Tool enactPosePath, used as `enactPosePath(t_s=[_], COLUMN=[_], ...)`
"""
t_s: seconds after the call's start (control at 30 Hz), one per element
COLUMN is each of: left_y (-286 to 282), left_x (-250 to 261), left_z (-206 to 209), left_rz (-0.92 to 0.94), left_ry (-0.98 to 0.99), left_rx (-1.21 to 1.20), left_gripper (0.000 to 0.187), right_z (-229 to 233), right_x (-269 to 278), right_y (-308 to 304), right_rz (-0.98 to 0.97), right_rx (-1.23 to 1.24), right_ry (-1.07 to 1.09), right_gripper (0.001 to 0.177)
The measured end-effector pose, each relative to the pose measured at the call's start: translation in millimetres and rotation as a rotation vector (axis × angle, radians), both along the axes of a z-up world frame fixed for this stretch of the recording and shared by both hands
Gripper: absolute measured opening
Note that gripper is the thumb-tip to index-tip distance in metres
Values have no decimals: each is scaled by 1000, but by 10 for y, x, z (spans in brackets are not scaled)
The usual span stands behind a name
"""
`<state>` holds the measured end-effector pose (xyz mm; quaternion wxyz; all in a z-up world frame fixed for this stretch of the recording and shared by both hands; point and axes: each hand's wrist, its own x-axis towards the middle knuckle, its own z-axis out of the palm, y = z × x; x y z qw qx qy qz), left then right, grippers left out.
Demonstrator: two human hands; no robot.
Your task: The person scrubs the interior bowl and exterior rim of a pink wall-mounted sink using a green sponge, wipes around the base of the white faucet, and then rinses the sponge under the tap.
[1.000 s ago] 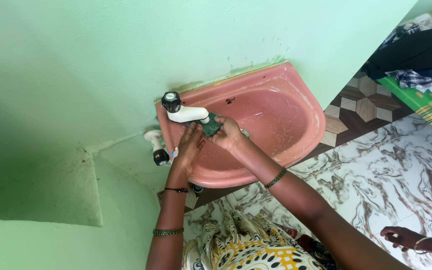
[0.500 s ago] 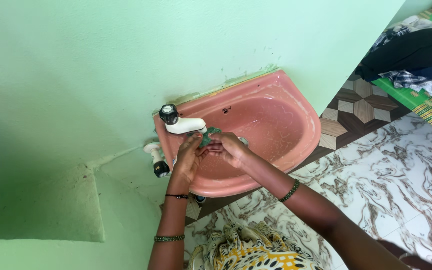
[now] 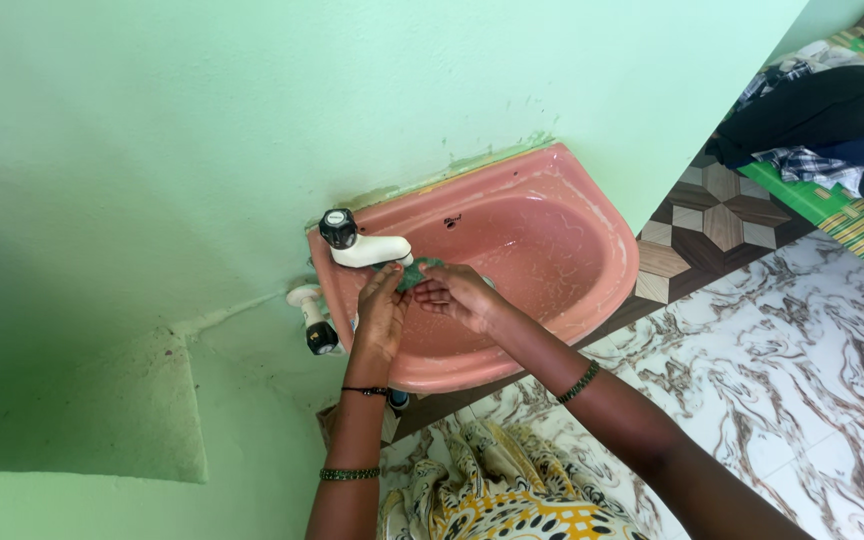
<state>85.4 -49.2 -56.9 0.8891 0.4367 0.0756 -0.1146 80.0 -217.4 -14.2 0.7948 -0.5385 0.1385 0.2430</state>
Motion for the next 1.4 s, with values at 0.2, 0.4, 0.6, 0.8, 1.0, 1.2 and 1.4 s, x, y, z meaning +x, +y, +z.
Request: enactPosePath(t_s=[0.2, 0.4, 0.6, 0.8, 1.0, 1.2, 1.4], left_y=[0, 35, 219, 312, 279, 297, 248], left_x=[-40, -234, -269, -201, -233, -176, -153], left_z=[36, 218, 199, -40, 22, 157, 164], left_rz=[-12, 4, 76, 52, 16, 17, -8], left_ry=[5, 69, -51, -100, -45, -39, -40], left_rx=[-47, -8, 78, 33, 121, 237, 299], left_gripper=[44, 53, 57, 58, 61, 67, 69], right_z=[-383, -839, -446, -555, -692, -711, -632], right_x=[287, 481, 382, 300, 534, 478, 402], right_y=[169, 274, 368, 345, 330, 320, 256], right_rz=[-119, -260, -424, -385, -398, -401, -404], right_rx=[179, 407, 506, 592, 639, 644, 614], right_ry=[255, 190, 213, 127, 187, 212, 248], right_gripper=[35, 27, 34, 37, 35, 34, 30])
